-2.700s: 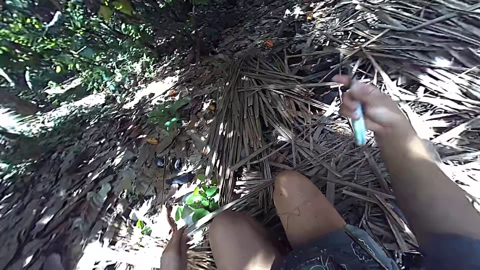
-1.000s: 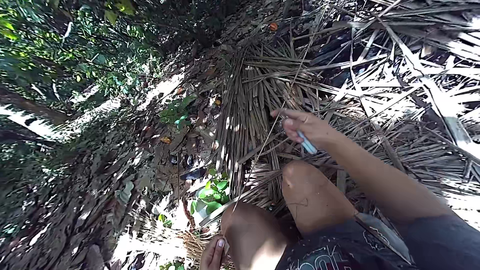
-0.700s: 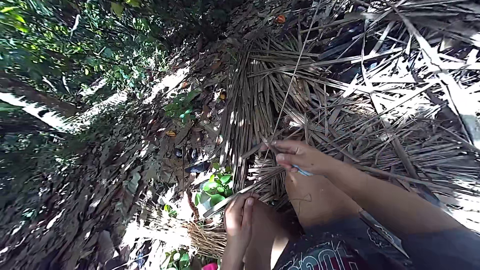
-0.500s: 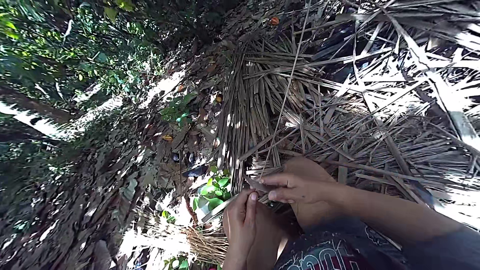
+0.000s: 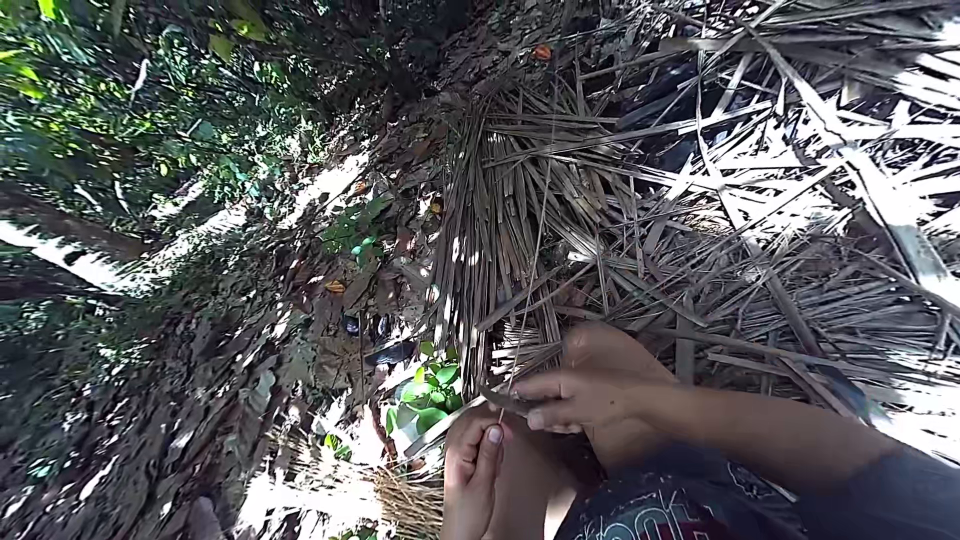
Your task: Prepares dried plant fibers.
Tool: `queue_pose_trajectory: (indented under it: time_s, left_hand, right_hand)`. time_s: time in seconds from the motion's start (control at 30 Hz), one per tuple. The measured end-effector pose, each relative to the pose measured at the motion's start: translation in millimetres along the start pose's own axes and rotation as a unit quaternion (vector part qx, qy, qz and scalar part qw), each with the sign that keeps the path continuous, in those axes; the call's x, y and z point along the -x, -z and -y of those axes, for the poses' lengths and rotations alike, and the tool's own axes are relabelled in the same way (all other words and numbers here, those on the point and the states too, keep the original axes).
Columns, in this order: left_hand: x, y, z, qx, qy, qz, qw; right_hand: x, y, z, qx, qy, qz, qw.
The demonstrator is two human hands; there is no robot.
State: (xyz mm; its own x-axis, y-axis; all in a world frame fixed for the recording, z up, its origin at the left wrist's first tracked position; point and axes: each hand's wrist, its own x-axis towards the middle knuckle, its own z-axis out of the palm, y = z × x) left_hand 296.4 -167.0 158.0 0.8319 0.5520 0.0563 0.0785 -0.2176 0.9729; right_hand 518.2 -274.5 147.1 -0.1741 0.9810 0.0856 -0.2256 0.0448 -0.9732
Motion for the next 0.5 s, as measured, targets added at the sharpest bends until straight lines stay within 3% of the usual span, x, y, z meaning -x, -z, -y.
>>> queue_pose_trajectory:
  time_s: [0.2,0.5]
  left_hand:
    - [29.8,35.0,16.7,0.031,0.067,0.035,0.997]
    - [65.6,73.2,38.3,0.075,0.108,0.104,0.986]
  right_hand:
    - [6.2,83.9,28.3,-0.01,0.132,-0.15,0.98]
    - [15.8,137.1,57.3,0.034,0.229,-0.224,0.947]
